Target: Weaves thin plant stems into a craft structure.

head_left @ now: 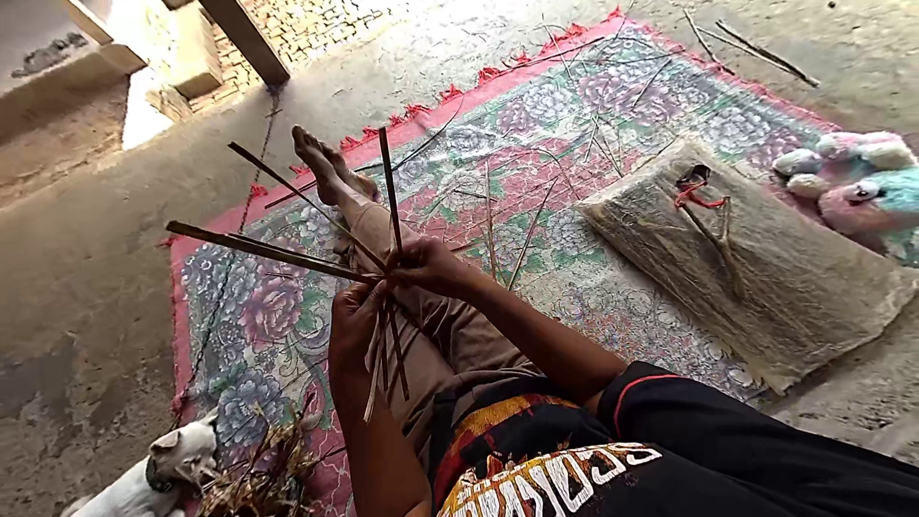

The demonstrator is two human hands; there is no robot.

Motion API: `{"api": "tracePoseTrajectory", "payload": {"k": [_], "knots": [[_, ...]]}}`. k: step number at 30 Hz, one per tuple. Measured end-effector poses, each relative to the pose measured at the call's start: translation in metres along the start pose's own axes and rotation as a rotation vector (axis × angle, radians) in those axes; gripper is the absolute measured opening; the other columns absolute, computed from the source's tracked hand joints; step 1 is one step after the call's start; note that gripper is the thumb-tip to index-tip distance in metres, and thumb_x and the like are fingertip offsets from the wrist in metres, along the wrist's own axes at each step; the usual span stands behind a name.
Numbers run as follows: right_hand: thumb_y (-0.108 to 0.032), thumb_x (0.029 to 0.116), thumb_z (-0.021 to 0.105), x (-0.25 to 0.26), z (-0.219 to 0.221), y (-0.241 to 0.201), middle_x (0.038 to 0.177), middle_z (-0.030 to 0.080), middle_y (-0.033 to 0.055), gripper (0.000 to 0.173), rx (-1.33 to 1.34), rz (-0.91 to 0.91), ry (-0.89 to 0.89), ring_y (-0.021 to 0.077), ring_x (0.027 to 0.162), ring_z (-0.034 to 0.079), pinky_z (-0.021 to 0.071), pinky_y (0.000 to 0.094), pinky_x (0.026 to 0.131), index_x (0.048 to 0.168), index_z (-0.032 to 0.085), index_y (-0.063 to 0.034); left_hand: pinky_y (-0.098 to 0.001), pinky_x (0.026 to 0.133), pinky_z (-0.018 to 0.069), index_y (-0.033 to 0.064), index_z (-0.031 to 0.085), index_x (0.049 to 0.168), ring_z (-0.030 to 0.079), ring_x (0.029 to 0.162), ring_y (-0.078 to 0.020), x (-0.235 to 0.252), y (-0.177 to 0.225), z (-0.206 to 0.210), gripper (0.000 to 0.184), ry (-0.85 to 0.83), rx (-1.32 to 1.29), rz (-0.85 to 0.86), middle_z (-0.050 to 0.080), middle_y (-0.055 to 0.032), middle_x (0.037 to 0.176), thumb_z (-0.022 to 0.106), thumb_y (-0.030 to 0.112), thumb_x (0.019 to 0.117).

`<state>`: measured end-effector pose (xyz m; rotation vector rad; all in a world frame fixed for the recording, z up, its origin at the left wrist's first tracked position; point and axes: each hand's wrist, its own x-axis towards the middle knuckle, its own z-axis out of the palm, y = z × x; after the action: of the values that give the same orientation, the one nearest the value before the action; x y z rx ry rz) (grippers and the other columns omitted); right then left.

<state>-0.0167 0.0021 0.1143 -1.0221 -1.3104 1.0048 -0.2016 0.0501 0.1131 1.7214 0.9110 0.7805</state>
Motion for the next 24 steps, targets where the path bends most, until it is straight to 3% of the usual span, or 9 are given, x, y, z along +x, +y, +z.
{"api": "tracePoseTrajectory", "payload": {"k": [2,5,8,11,14,16,19,24], "knots": [[0.001,0.0948,0.064,0.0,0.003,0.0,0.076,0.065,0.0068,0.009,0.04,-0.055,0.028,0.0068,0.065,0.06,0.054,0.0268,0.066,0.1,0.067,0.0076,-0.0214,0.083,0.0561,0.0052,0.072,0.109,0.067,0.086,-0.0009,-0.002,0.0,-0.007,0.016,-0.021,-0.076,0.026,0.074,0.0052,0.096,0.057,0.007,0.1028],[0.006,0.0942,0.062,-0.001,0.009,-0.007,0.081,0.066,0.0092,0.009,0.076,-0.219,0.03,0.006,0.07,0.06,0.0534,0.0235,0.068,0.1,0.067,0.0104,-0.0215,0.072,0.0586,0.0047,0.072,0.106,0.068,0.075,-0.0034,0.0,0.001,-0.008,0.014,0.087,-0.26,0.052,0.075,0.0029,0.089,0.06,0.001,0.0992],[0.007,0.0919,0.064,-0.002,0.016,-0.011,0.087,0.067,0.0165,0.01,-0.084,-0.29,0.002,0.0176,0.077,0.063,0.0537,0.033,0.074,0.099,0.07,0.0103,-0.0201,0.065,0.058,0.0047,0.072,0.1,0.067,0.068,-0.0026,-0.002,0.008,-0.002,0.015,0.199,-0.312,0.033,0.074,0.0032,0.083,0.063,-0.006,0.0946],[0.002,0.0937,0.065,-0.003,0.019,-0.015,0.08,0.065,0.0165,0.006,-0.247,-0.2,-0.014,0.0253,0.074,0.062,0.0519,0.0444,0.072,0.096,0.067,0.0073,-0.0197,0.064,0.0572,0.0046,0.072,0.096,0.066,0.066,-0.0021,-0.003,0.005,-0.003,0.017,0.176,-0.263,0.057,0.074,0.004,0.079,0.061,-0.009,0.0936],[-0.005,0.0964,0.065,-0.002,0.021,-0.017,0.082,0.067,0.0183,0.011,-0.348,-0.09,0.034,0.032,0.078,0.066,0.053,0.0534,0.075,0.1,0.068,0.0054,-0.0217,0.073,0.058,0.003,0.072,0.105,0.068,0.075,-0.0041,-0.007,0.007,-0.008,0.016,0.081,-0.193,0.086,0.074,0.002,0.089,0.06,-0.003,0.0966],[-0.007,0.0968,0.065,-0.002,0.023,-0.017,0.083,0.067,0.0183,0.012,-0.393,-0.062,0.065,0.0335,0.081,0.067,0.0533,0.0552,0.075,0.1,0.068,0.0038,-0.0208,0.071,0.0578,0.0038,0.072,0.107,0.068,0.074,-0.0037,-0.006,0.006,-0.01,0.016,0.052,-0.182,0.101,0.074,0.0025,0.089,0.061,0.0,0.0959],[-0.003,0.0954,0.065,-0.001,0.024,-0.019,0.087,0.068,0.0203,0.01,-0.405,-0.058,0.057,0.0355,0.085,0.068,0.054,0.0557,0.078,0.101,0.067,0.0052,-0.0208,0.064,0.0572,0.0043,0.073,0.1,0.067,0.067,-0.0039,-0.001,0.004,-0.005,0.011,0.146,-0.176,0.075,0.074,0.0027,0.083,0.067,-0.002,0.0931],[0.008,0.0895,0.062,0.004,0.021,-0.008,0.085,0.065,0.0211,0.01,-0.241,-0.151,0.007,0.0296,0.08,0.065,0.0541,0.0455,0.076,0.099,0.061,0.0112,-0.02,0.059,0.0561,0.0052,0.072,0.092,0.067,0.065,-0.0042,0.0,0.009,0.001,0.009,0.254,-0.147,0.081,0.074,0.0023,0.079,0.075,-0.001,0.0874]]}}
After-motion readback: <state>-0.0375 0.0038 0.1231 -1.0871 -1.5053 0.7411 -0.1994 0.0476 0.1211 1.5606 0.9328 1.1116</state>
